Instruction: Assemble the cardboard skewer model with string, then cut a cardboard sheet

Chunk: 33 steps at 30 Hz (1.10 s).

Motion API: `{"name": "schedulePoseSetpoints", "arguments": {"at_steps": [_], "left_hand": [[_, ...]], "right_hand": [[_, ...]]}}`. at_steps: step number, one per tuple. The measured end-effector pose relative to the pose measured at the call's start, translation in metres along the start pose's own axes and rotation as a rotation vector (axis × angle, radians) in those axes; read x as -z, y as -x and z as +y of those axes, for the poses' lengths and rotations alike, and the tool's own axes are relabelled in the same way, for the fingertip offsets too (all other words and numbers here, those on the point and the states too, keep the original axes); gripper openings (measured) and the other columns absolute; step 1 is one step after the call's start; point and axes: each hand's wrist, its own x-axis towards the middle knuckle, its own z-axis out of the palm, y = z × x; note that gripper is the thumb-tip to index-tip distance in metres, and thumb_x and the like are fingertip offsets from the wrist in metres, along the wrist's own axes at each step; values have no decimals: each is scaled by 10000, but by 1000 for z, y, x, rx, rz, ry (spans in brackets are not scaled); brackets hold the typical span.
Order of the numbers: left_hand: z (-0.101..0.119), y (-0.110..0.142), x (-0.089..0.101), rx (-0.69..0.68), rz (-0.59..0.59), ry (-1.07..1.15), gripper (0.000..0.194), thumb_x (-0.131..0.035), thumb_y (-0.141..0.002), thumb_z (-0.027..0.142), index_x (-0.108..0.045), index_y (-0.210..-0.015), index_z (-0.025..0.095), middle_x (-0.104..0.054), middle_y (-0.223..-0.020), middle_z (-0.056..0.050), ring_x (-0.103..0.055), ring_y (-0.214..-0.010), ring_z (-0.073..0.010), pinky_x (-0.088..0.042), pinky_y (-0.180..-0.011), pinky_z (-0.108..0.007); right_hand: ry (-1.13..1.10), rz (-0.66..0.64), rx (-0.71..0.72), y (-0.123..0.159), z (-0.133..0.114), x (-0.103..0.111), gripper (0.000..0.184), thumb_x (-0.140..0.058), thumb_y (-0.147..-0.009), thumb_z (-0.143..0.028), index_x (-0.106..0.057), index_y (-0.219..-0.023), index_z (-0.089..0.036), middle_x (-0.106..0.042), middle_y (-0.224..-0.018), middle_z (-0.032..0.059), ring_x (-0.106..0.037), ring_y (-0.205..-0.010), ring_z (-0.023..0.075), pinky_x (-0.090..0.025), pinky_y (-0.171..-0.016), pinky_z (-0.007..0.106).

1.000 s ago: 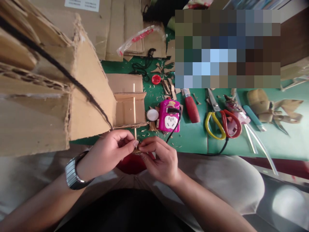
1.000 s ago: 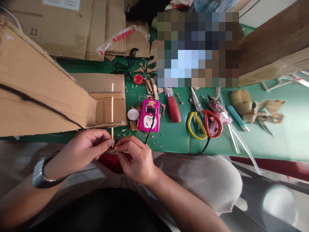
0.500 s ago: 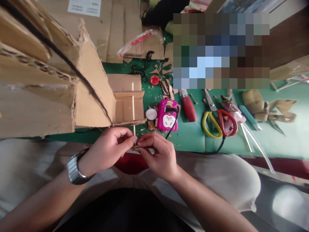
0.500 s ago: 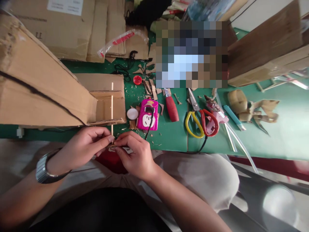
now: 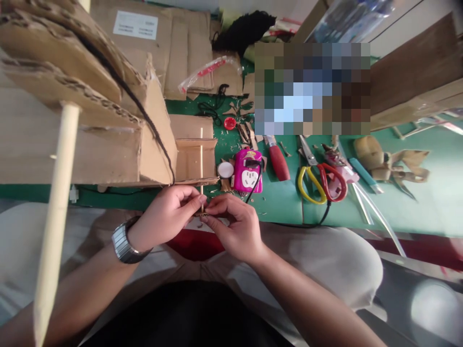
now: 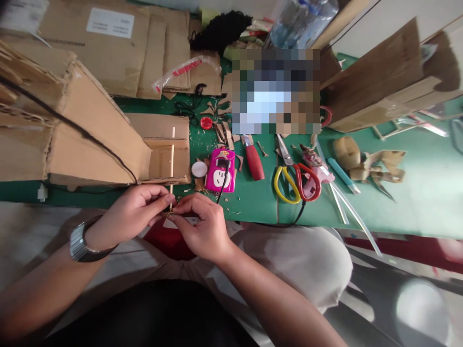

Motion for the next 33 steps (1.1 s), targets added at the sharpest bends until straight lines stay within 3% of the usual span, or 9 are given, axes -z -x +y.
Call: {"name": "schedulePoseSetpoints", "arguments": {"at_steps": [10,17,20,22,24,26,29,33], "left_hand": [[-5,1,-1,-22,-3,77,404,-604,-991,507,-589,-746,186,-497,-588,42,-419,-514,-92,-341,-473,-209],[0,2,0,-63,25,81,370,-613,-989,475,-673,-782,173,-484,-564,45,-406,-511,-88,-325,-467,-210],[3,3,0,-73,47,78,365,-629,-979,462,-686,-771,168,-496,-561,42,-414,-522,-89,-333,-478,-209],[4,4,0,-55,64,97,356,-638,-970,469,-708,-799,165,-494,-550,43,-411,-516,-91,-333,-475,-211],[4,4,-1,-34,69,121,347,-638,-965,476,-736,-854,162,-482,-535,48,-403,-504,-94,-328,-467,-214],[3,5,-1,-23,68,133,347,-639,-962,477,-748,-885,157,-473,-526,51,-395,-496,-95,-322,-463,-216],[3,5,-2,-36,64,136,341,-652,-955,470,-745,-876,151,-478,-530,51,-390,-494,-92,-323,-465,-215],[3,6,-4,-77,90,134,319,-654,-955,441,-728,-836,154,-525,-556,41,-417,-504,-93,-358,-490,-219]], "right_hand": [[-296,60,-309,3,0,-8,224,-898,-776,-309,-701,-765,-202,-729,-902,37,-711,-812,166,-583,-717,276],[-449,-63,-442,0,-7,-7,380,-929,-724,-400,-638,-881,-213,-696,-905,11,-727,-853,171,-613,-800,301],[-348,-22,-436,3,-11,-7,464,-917,-724,-444,-561,-937,-236,-660,-894,-18,-704,-766,148,-594,-714,275],[-146,-28,-424,5,-14,-4,426,-873,-776,-470,-555,-931,-233,-645,-805,-31,-645,-655,126,-524,-599,237],[82,-114,-403,7,-17,0,334,-789,-868,-473,-587,-834,-211,-625,-684,-29,-568,-573,110,-433,-531,220],[169,-233,-386,9,-19,2,385,-683,-958,-477,-609,-714,-189,-615,-603,-10,-531,-532,104,-388,-507,221],[-19,-304,-430,14,-17,-3,502,-565,-1020,-550,-652,-697,-176,-646,-601,15,-556,-494,107,-392,-473,218],[-414,-202,-593,20,-14,-21,554,-634,-911,-710,-681,-786,-172,-684,-667,27,-593,-440,126,-395,-371,218]]}}
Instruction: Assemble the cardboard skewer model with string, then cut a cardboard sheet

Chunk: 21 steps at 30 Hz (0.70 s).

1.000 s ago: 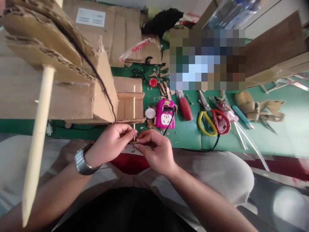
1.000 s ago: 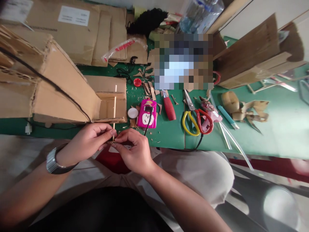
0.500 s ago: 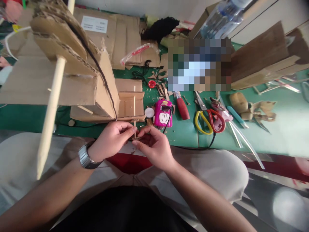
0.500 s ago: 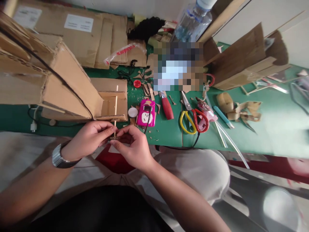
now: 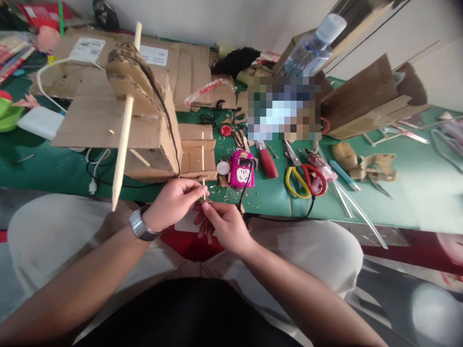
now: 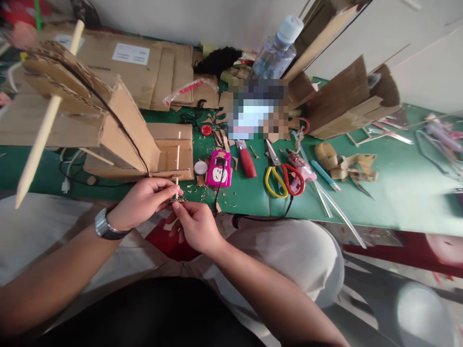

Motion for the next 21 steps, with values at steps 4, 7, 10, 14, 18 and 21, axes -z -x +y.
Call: {"name": "schedulePoseSetpoints", "arguments": {"at_steps": [4,7,10,14,18,21], "left_hand": [[-1,1,-1,-66,28,-55,326,-650,-957,439,-728,-814,157,-638,-651,8,-536,-600,-121,-443,-586,-230],[-1,1,-1,-101,24,-74,343,-648,-962,462,-750,-850,154,-697,-723,-13,-614,-709,-152,-489,-677,-246],[-1,1,-1,-82,-4,-56,355,-639,-973,473,-738,-849,156,-691,-701,-7,-627,-706,-152,-496,-682,-246],[2,2,-3,-84,-51,-30,385,-622,-993,471,-676,-767,165,-628,-605,22,-608,-618,-125,-489,-639,-226],[4,3,-4,-70,-71,6,385,-618,-1000,457,-657,-754,163,-649,-634,17,-628,-579,-113,-495,-595,-212],[5,3,-6,-59,-62,16,357,-621,-998,444,-699,-802,156,-671,-655,7,-621,-555,-106,-493,-558,-203]], "right_hand": [[-270,31,-17,-1,3,-11,527,-789,-793,-679,-688,-805,-161,-696,-697,21,-603,-439,118,-449,-360,215],[-369,56,-16,1,1,-15,492,-823,-785,-630,-684,-791,-158,-666,-661,0,-579,-435,99,-407,-349,191],[-441,81,-26,3,1,-19,459,-825,-801,-593,-682,-800,-157,-633,-646,-17,-552,-443,80,-346,-349,172],[-529,94,-59,5,1,-24,433,-826,-817,-563,-674,-824,-157,-582,-632,-42,-494,-437,57,-294,-369,170],[-640,107,-133,5,0,-27,389,-834,-834,-509,-647,-845,-168,-556,-644,-53,-459,-453,54,-310,-412,180],[-731,97,-165,4,-2,-29,351,-808,-865,-470,-624,-822,-174,-561,-651,-41,-417,-460,59,-295,-426,190]]}}
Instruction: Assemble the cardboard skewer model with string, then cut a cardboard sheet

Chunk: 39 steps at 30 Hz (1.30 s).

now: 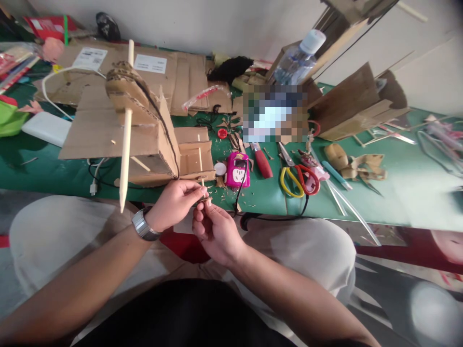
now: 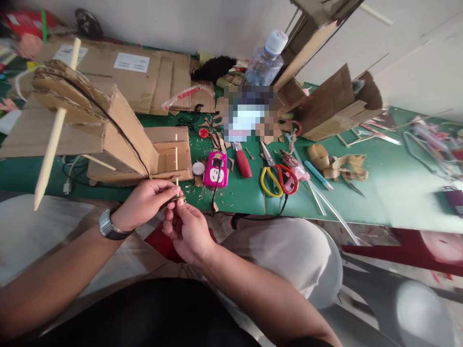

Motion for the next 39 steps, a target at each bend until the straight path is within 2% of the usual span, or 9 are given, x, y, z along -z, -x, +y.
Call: {"name": "schedulePoseSetpoints", "arguments": {"at_steps": [6,13,19,24,28,32,39], "left_hand": [[0,1,-1,35,5,15,357,-635,-981,457,-698,-806,152,-666,-649,5,-591,-497,-97,-458,-473,-193],[-1,0,-1,21,29,29,353,-650,-976,454,-708,-812,147,-651,-639,13,-585,-496,-87,-457,-483,-185],[-3,0,-1,38,37,81,374,-622,-986,506,-740,-936,155,-636,-611,24,-607,-487,-120,-524,-522,-236],[-10,-3,2,-27,140,-50,372,-663,-963,509,-797,-984,163,-746,-720,-35,-703,-738,-183,-561,-696,-258],[-12,-4,1,-23,169,-90,336,-676,-948,474,-802,-969,163,-790,-826,-60,-687,-716,-177,-523,-627,-246],[-11,-2,-1,-36,168,-85,347,-647,-961,471,-781,-921,153,-743,-722,-40,-639,-622,-153,-494,-580,-237],[-10,0,-2,-28,155,-42,307,-667,-947,448,-743,-882,158,-696,-649,-19,-668,-636,-163,-527,-605,-238]], "right_hand": [[-103,-50,-67,-3,-1,-2,330,-686,-957,-466,-573,-800,-198,-538,-656,-32,-368,-473,83,-276,-423,207],[-98,-114,-60,-7,1,-1,376,-666,-963,-519,-525,-811,-205,-498,-650,-50,-365,-464,74,-277,-443,199],[51,-56,13,-6,2,4,357,-741,-889,-518,-623,-839,-185,-568,-662,-39,-481,-474,79,-320,-438,197],[214,-6,114,-4,3,7,372,-770,-838,-532,-659,-827,-178,-609,-661,-28,-538,-449,86,-301,-377,195],[285,62,201,-5,5,6,347,-797,-812,-491,-644,-764,-184,-624,-662,-25,-561,-447,92,-311,-362,197],[267,51,203,-8,8,5,338,-781,-818,-496,-654,-765,-187,-621,-646,-31,-520,-411,85,-297,-352,204],[141,29,109,-9,8,3,371,-805,-794,-507,-666,-814,-164,-592,-610,-32,-530,-436,88,-267,-379,192]]}}
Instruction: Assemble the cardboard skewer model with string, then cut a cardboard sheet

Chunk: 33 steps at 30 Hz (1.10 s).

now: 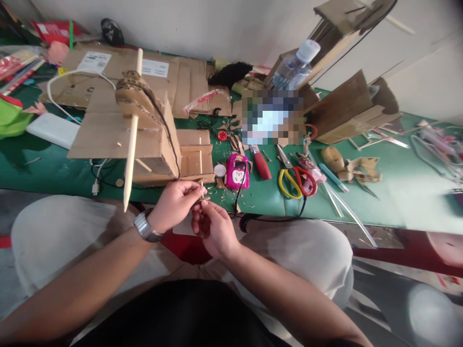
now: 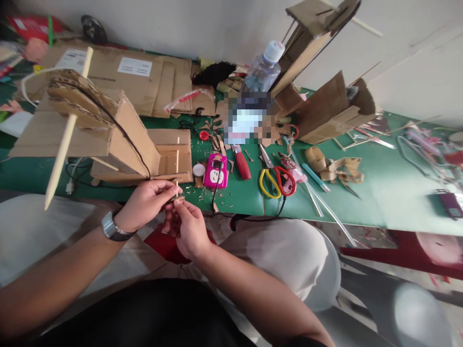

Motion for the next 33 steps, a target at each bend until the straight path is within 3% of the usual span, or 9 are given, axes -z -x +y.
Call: {"name": "schedulePoseSetpoints", "arguments": {"at_steps": [9,13,18,22,26,30,33], "left_hand": [[3,1,-3,47,-19,63,275,-641,-957,405,-724,-862,160,-597,-550,25,-600,-475,-126,-484,-469,-213],[3,2,-3,67,11,54,255,-672,-937,404,-728,-868,165,-590,-545,32,-585,-456,-119,-476,-435,-205],[4,7,-8,162,-131,211,285,-716,-884,449,-707,-895,164,-613,-511,33,-597,-371,-173,-500,-367,-272],[3,8,-10,199,-138,303,347,-749,-856,485,-714,-965,157,-599,-468,42,-586,-331,-206,-508,-340,-318],[0,4,-8,210,-116,347,351,-721,-881,504,-723,-983,168,-631,-521,23,-587,-347,-188,-484,-340,-297],[0,2,-8,168,-5,290,325,-758,-845,484,-742,-894,163,-735,-732,-45,-640,-539,-145,-496,-458,-236],[2,3,-7,145,36,281,316,-723,-844,472,-731,-842,157,-635,-638,-6,-541,-528,-114,-399,-448,-211]], "right_hand": [[-126,-44,-71,1,0,-2,352,-809,-819,-469,-670,-803,-146,-614,-630,-29,-512,-419,78,-295,-367,195],[-64,-40,-31,-1,1,-2,441,-864,-744,-545,-671,-802,-153,-635,-629,-24,-546,-421,92,-292,-351,194],[16,34,-21,-8,1,1,611,-754,-777,-750,-595,-676,-168,-563,-546,-25,-500,-383,91,-255,-340,199],[33,-58,-2,-10,-2,5,633,-664,-817,-799,-587,-693,-183,-553,-552,-15,-511,-415,107,-276,-352,213],[42,-175,56,-4,-1,8,494,-693,-846,-675,-648,-821,-184,-615,-642,0,-582,-501,131,-366,-406,222],[239,-199,82,4,-6,12,372,-643,-930,-589,-606,-889,-222,-645,-727,-6,-573,-487,129,-364,-420,235],[642,-161,239,8,-23,18,402,-527,-1022,-565,-588,-826,-220,-625,-695,5,-542,-509,131,-369,-472,252]]}}
